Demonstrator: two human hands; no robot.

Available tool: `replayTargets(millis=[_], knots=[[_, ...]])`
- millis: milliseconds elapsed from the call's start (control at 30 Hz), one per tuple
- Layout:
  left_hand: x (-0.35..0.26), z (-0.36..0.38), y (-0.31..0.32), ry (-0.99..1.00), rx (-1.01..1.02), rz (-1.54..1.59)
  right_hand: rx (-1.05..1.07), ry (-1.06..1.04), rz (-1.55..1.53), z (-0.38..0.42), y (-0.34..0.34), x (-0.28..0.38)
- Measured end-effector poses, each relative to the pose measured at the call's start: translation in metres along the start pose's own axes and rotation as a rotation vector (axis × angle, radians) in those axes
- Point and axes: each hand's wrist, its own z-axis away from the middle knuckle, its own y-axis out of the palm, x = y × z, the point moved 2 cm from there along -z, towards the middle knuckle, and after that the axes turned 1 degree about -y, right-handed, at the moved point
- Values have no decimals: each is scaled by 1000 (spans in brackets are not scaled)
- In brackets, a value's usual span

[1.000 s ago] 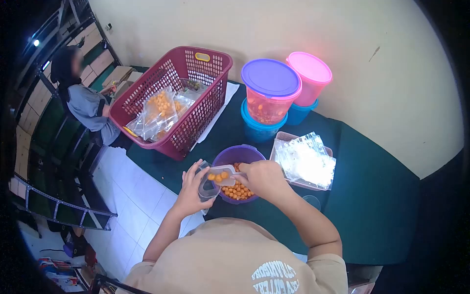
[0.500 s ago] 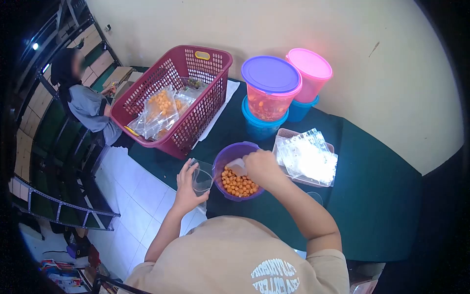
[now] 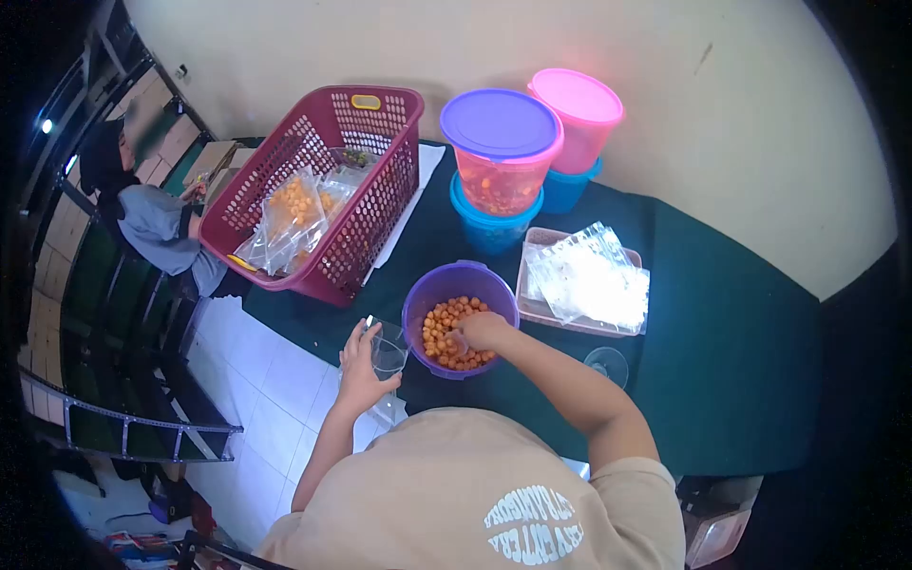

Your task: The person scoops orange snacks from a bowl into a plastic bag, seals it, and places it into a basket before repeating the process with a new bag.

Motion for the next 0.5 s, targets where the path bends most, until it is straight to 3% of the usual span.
replayTargets(millis=[100, 133, 167, 233, 500], knots=[[-2, -4, 3, 17, -3, -21, 38, 8, -67, -3, -3, 3], [-1, -5, 0, 21, -11, -24, 86, 160, -321, 5, -15, 8], [-1, -3, -1, 17, -20, -25, 91, 161, -322, 3, -13, 2], [0, -2, -4, 5, -20, -29, -72, -39, -318, 0, -15, -2], [1, 2, -15, 54, -62, 98, -183, 29, -326, 28, -47, 6]])
